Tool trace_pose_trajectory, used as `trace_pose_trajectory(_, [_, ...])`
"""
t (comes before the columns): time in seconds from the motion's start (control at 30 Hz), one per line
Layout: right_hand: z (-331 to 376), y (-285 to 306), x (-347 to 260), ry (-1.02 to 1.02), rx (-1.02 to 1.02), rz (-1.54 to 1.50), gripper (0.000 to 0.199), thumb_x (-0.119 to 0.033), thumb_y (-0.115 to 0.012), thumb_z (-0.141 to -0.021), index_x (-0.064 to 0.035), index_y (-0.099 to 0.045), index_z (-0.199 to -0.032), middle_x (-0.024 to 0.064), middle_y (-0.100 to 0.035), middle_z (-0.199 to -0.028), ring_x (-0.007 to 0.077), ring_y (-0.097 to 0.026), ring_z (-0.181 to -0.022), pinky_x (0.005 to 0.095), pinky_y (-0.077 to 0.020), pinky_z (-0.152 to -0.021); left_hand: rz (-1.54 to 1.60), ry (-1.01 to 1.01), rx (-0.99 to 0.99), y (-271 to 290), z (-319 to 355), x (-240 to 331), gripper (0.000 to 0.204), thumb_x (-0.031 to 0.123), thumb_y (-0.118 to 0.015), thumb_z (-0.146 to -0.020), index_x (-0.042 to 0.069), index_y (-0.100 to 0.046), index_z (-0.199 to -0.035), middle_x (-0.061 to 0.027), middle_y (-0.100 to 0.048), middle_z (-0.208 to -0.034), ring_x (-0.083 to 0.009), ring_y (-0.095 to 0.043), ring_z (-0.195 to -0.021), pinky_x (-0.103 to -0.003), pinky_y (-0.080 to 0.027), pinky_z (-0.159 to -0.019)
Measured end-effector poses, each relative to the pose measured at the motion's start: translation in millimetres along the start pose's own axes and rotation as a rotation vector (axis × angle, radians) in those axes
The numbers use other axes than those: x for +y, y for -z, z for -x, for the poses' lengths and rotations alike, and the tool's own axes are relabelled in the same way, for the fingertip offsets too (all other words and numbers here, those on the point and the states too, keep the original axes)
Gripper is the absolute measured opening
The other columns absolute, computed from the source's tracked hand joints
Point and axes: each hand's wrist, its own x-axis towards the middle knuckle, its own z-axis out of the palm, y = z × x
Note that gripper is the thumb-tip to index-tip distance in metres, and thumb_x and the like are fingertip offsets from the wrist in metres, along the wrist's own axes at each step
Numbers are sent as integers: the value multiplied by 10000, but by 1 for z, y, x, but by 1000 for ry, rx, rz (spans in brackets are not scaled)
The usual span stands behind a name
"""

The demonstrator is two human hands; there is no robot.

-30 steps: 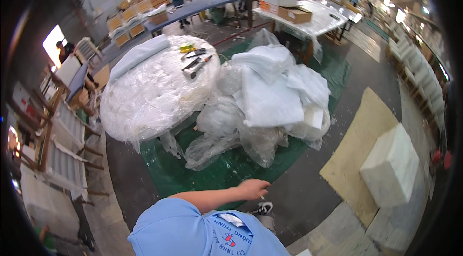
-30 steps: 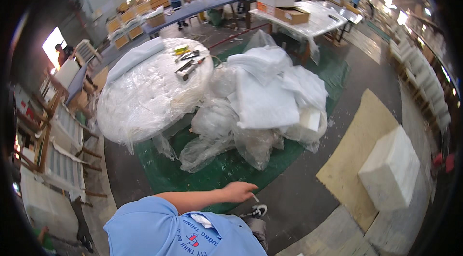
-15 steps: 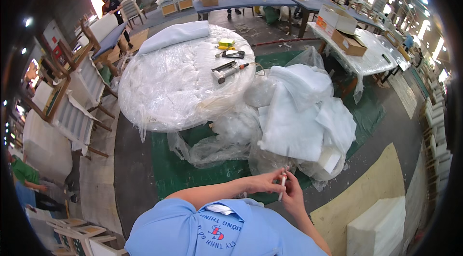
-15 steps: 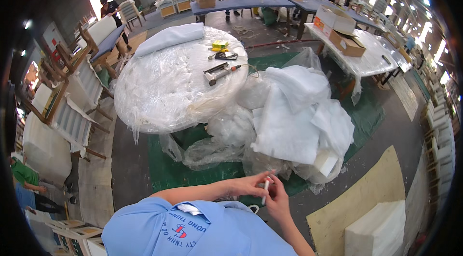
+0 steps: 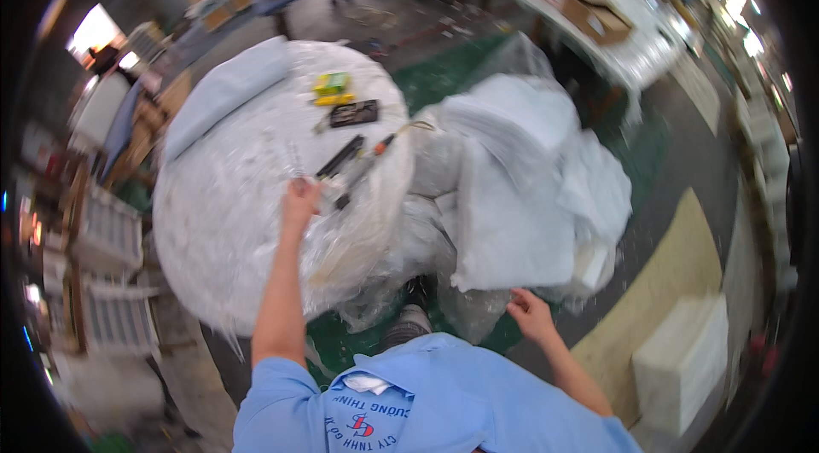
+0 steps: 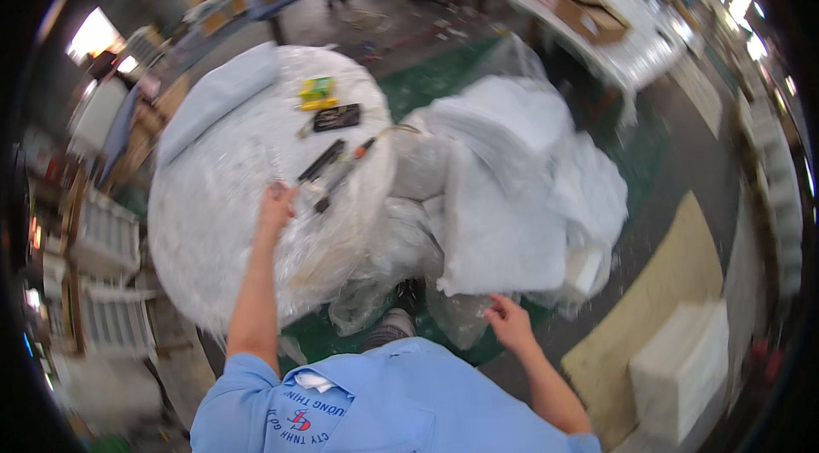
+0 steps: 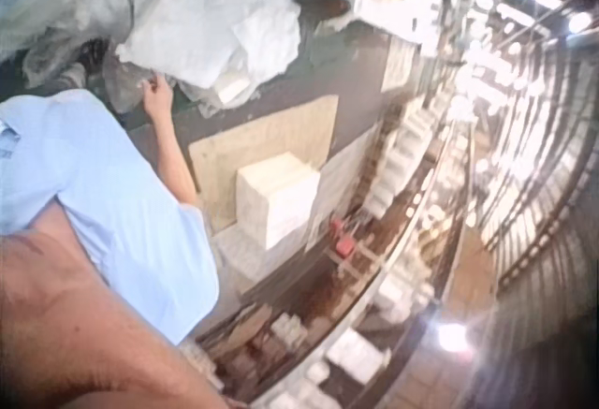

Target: The person wraps a rattan chair with white protective foam sheets. They place the chair on the floor, unfold a foam sheet, and cut it to size using scissors. The person then wraps the foam around the chair seat and backrest, smoothing it into place.

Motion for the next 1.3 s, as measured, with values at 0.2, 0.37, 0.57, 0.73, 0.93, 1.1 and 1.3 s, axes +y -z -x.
trace_pose_trajectory(0.2, [-13,39,75,-490,296,122,374,-186,-749,-921,-2,-683,-1240,85,-729,-907,160,-689,-750,331,-562,-685,-798,45,110,-53,-213,24,918,614,-682,-811,47,-450,-1495,-358,-618,-1271,-499,-618,-1204,-554,-479,-1055])
trace_pose_trajectory(0.37, [-15,21,76,-796,387,-67,339,-191,-744,-909,2,-708,-1186,94,-740,-916,161,-708,-752,336,-571,-686,-867,-74,-3,-106,-261,45,854,575,-635,-865,75,-441,-1530,-333,-609,-1344,-505,-618,-1207,-544,-477,-1062])
trace_pose_trajectory(0.57, [-55,18,107,-759,569,-51,212,-246,-747,-863,-46,-763,-930,113,-758,-847,259,-738,-787,396,-572,-746,-803,-434,233,-115,-226,68,639,417,-640,-985,23,-508,-1470,-273,-482,-1511,-423,-496,-1374,-506,-442,-1105])
trace_pose_trajectory(0.73, [-135,40,131,-655,600,75,209,-246,-752,-855,-47,-755,-918,115,-752,-830,264,-736,-764,408,-566,-717,-227,-574,-115,-169,-113,64,397,135,-596,-1022,-68,-586,-1363,-204,-644,-1368,-322,-570,-1322,-398,-444,-1108])
trace_pose_trajectory(0.93, [-319,148,102,-244,724,-155,253,-286,-722,-865,-59,-767,-967,141,-748,-865,302,-717,-819,410,-553,-747,-265,-417,-1159,-269,101,80,402,129,-714,-940,52,-670,-1332,-134,-734,-1216,-246,-702,-1115,-344,-537,-935])
trace_pose_trajectory(1.1, [-354,192,193,-494,807,-175,267,-280,-747,-861,-57,-777,-1005,146,-767,-909,310,-730,-868,414,-562,-798,-358,114,-1099,-270,159,85,420,120,-706,-964,41,-639,-1370,-140,-737,-1221,-200,-700,-1111,-312,-536,-941])
trace_pose_trajectory(1.3, [-295,220,341,-888,702,154,435,-251,-726,-885,-42,-699,-1266,210,-691,-1282,384,-630,-1226,464,-474,-1062,-442,371,-717,-263,158,51,427,192,-667,-1005,26,-608,-1393,-119,-734,-1186,-173,-679,-1067,-309,-531,-936])
